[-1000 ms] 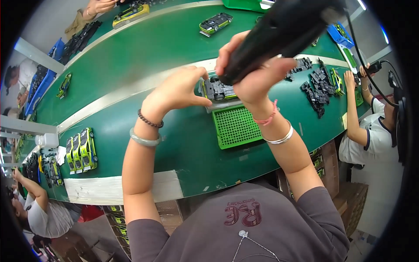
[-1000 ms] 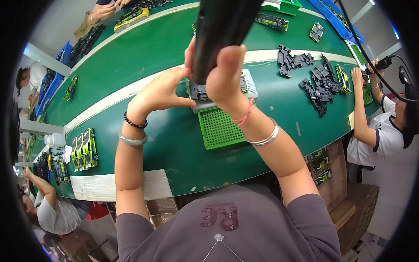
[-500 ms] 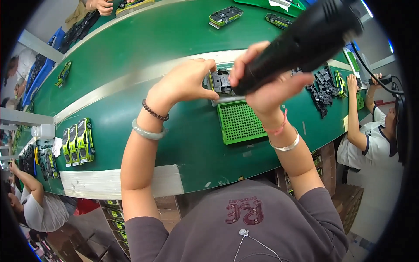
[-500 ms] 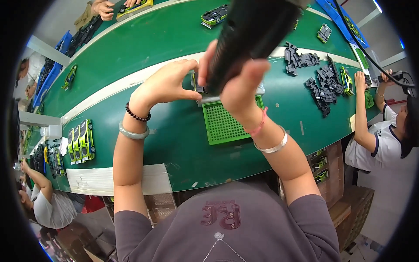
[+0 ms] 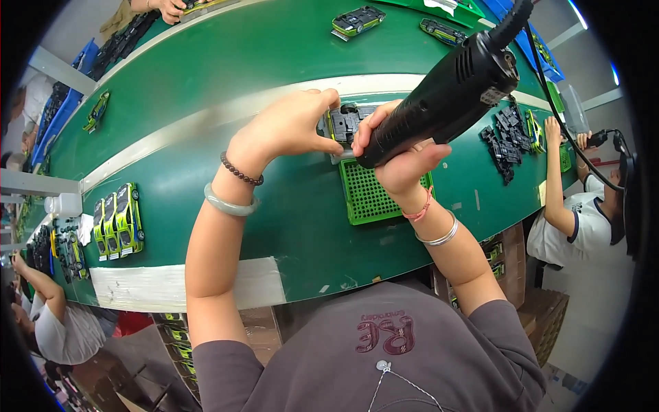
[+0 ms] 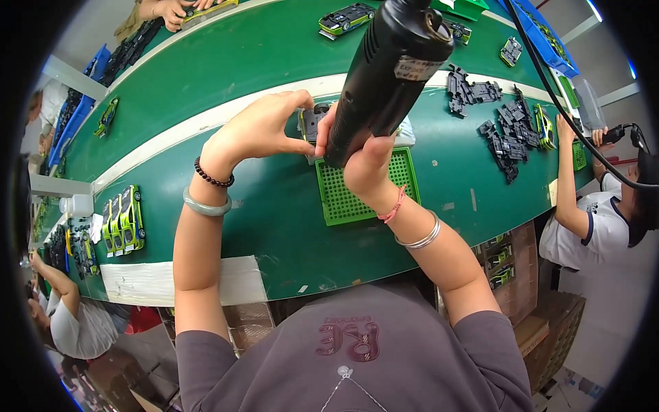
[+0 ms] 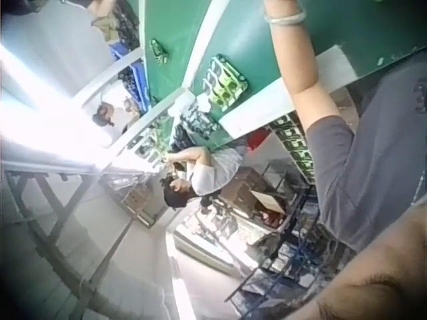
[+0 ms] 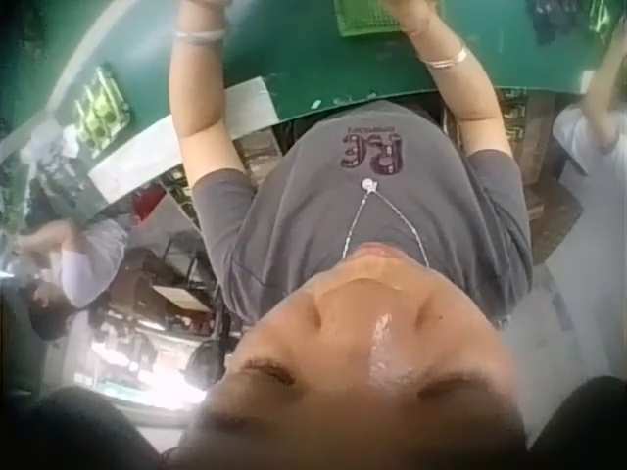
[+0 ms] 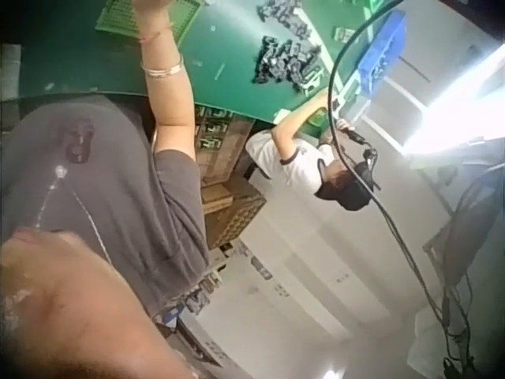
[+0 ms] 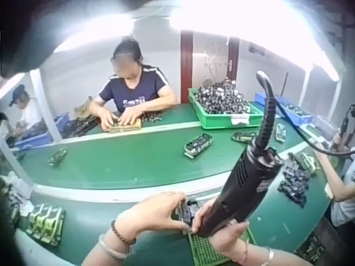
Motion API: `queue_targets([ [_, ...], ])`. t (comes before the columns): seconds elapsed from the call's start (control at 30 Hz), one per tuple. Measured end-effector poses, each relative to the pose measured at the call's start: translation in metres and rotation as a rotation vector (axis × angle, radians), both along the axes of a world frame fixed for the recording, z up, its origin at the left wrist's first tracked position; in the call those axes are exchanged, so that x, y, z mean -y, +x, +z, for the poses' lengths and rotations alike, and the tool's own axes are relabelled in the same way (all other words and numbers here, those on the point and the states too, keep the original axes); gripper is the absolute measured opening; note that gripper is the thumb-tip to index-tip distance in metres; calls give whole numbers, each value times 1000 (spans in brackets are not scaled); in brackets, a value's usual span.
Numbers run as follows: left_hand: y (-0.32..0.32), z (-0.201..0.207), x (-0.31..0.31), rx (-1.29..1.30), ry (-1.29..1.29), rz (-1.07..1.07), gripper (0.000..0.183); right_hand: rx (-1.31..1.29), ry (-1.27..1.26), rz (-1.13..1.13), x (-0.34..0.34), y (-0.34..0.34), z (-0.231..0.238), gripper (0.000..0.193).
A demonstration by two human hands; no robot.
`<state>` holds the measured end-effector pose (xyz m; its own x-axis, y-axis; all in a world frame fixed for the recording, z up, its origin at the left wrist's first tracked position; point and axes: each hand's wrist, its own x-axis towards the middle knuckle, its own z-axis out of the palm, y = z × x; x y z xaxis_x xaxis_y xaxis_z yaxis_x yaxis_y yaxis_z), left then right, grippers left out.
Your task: The person assembles toy cars along a production line by picking up cars from a conveyor belt, fastening their underside with an electric screwdriver, and placing the finished cars into compartments in a box.
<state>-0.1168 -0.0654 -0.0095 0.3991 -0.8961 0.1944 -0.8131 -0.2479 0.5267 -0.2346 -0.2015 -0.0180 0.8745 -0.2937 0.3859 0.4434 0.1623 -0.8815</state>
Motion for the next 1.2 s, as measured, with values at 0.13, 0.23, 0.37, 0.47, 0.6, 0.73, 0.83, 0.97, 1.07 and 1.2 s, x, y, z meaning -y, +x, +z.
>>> queue_targets([
  [0.13,1,-1,0,-3,2,4,56,-9,-16,-40,-3,0,1,94],
  [0.23,1,-1,0,-11,23,12,56,-45,-39,-4,-4,0,0,93],
  [0.37,3,-5,0,-25,-1,18,56,-95,-110,19,-7,0,2,93],
  [0.47,3,-5,3,-45,3,10,56,-90,-159,7,-5,2,-1,93],
  [0.6,2,-3,1,-15,6,17,56,-67,-126,18,-2,4,1,94],
  [0.73,2,-1,0,2,0,-3,57,38,8,-44,-2,4,26,98],
  [0.83,2,0,0,-5,22,11,58,119,34,-4,3,13,48,100],
  [0.97,4,-5,-2,2,-27,-11,58,128,-111,-39,-1,30,61,103],
  [1.07,5,-3,1,3,-11,-18,58,129,-142,-26,0,41,50,102],
  [1.2,4,-3,-1,-12,-29,-41,59,132,-157,-11,-1,48,39,98],
])
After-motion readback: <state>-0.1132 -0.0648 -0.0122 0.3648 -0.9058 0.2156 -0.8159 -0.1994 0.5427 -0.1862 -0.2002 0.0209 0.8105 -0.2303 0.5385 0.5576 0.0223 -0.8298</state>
